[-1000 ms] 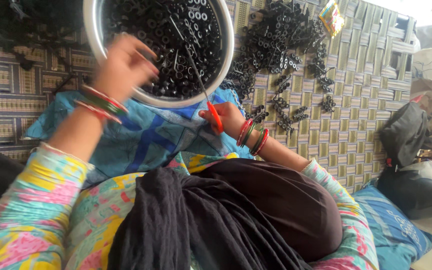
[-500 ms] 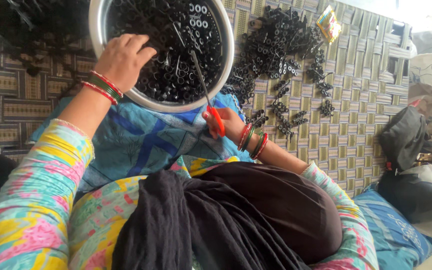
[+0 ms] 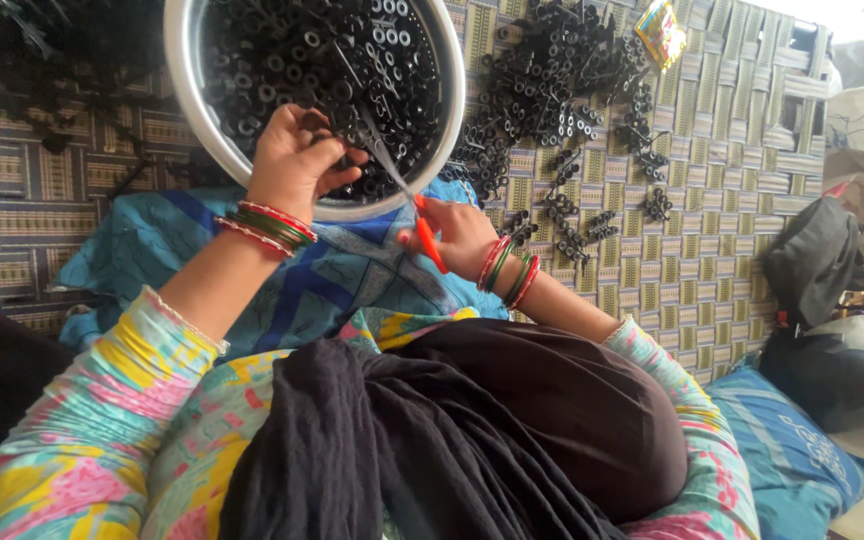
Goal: The person sits on a mat and uses red-handled scissors to cut small black rubber pieces from a metal bowl. They pick up each piece, snip it, and drop the cut parts into the bowl, repeating this process continuously.
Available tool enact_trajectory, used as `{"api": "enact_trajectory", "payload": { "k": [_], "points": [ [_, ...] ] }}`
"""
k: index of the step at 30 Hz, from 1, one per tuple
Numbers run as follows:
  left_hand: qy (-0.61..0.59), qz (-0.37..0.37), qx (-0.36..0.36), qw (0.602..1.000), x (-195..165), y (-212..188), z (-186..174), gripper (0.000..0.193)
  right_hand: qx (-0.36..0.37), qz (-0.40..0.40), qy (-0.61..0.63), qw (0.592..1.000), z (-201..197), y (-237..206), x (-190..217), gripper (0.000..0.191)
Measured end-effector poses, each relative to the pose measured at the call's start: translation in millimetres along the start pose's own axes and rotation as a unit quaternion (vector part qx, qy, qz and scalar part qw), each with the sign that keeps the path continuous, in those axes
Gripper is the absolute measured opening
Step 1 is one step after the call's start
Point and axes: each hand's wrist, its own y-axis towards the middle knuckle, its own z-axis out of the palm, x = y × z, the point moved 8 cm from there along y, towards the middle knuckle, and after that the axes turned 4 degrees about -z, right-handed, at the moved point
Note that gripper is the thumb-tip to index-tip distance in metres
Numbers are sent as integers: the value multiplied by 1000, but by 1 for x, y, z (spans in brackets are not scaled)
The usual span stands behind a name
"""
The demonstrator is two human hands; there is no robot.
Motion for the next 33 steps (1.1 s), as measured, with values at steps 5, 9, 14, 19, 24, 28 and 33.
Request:
{"api": "enact_trajectory", "payload": {
  "k": [5, 9, 14, 19, 24, 28, 33],
  "points": [
    [63, -5, -24, 998, 13, -7, 8, 19, 12, 8, -87, 996, -4, -1, 8, 57],
    [96, 8, -17, 995, 19, -11, 16, 20, -1, 23, -86, 996, -2, 0, 4, 53],
    [108, -7, 4, 994, 20, -12, 18, 26, 4, 53, -87, 995, 6, -4, -6, 53],
    [141, 6, 8, 990, 18, -13, 21, 26, -2, 55, -56, 997, 4, -6, -8, 50],
    [186, -13, 42, 982, 25, -18, 27, 27, -3, 24, -61, 998, 3, -5, -2, 52],
    [175, -29, 44, 983, 27, -18, 25, 24, -1, 53, -66, 996, 5, -7, -7, 51],
    [234, 3, 56, 971, 24, -20, 28, 23, -2, 35, -30, 999, 5, -6, -7, 48]
  ]
}}
